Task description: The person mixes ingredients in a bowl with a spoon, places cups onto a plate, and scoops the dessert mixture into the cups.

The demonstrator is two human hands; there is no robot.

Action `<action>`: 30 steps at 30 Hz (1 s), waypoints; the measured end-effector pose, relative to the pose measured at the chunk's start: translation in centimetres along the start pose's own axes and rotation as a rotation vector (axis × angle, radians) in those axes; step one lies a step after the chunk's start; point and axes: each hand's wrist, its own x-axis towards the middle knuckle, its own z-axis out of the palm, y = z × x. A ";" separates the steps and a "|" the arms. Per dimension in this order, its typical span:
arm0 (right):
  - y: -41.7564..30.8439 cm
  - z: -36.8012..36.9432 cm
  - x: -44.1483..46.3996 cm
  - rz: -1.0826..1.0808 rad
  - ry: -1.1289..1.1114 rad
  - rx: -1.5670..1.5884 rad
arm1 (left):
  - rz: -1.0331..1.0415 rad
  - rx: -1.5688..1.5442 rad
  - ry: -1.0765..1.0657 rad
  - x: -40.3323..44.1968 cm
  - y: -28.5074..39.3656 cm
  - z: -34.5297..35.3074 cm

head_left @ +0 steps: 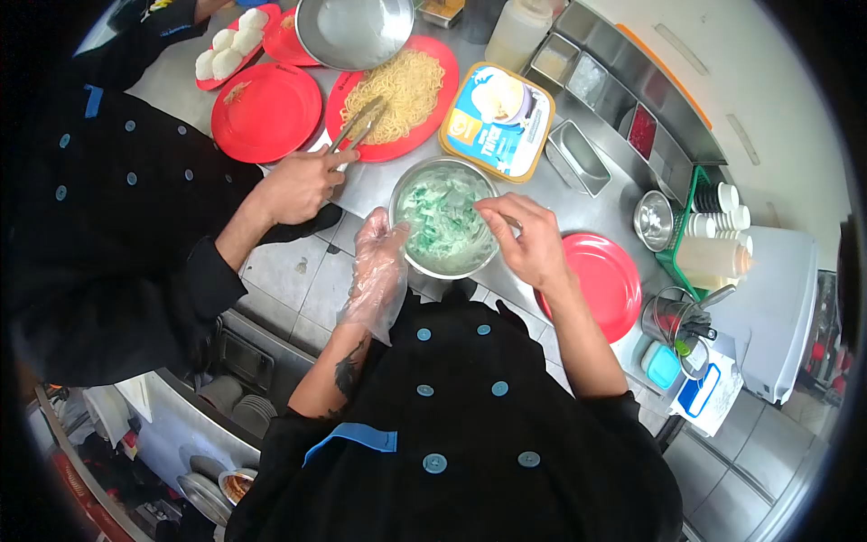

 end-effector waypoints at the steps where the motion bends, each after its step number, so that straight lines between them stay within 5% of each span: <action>1: 0.4 -0.5 -0.3 -0.008 0.005 -0.003 | 0.013 0.019 -0.003 0.2 -0.2 -0.4; 3: 1.7 -0.7 -1.4 -0.019 -0.073 -0.205 | 0.016 0.020 0.001 0.6 -0.4 -1.0; 6: 2.1 3.1 -6.2 0.043 0.025 -0.088 | -0.081 -0.206 0.052 0.3 0.1 -0.2; 11: -1.5 2.1 -3.5 0.131 0.048 0.108 | -0.109 0.156 -0.056 0.7 0.3 -0.5; 13: -1.2 0.4 -1.6 -0.070 -0.037 -0.087 | -0.060 0.187 -0.114 0.6 0.7 -0.8; 17: 1.3 -0.4 -2.4 -0.109 -0.118 -0.383 | -0.066 0.114 -0.108 0.9 0.2 -1.3; 23: -1.3 1.8 -4.9 0.032 -0.106 -0.067 | -0.105 0.017 0.043 0.0 0.7 -0.2; 30: 0.9 2.1 -2.3 -0.086 -0.198 -0.040 | -0.033 0.231 -0.148 1.5 0.7 -1.4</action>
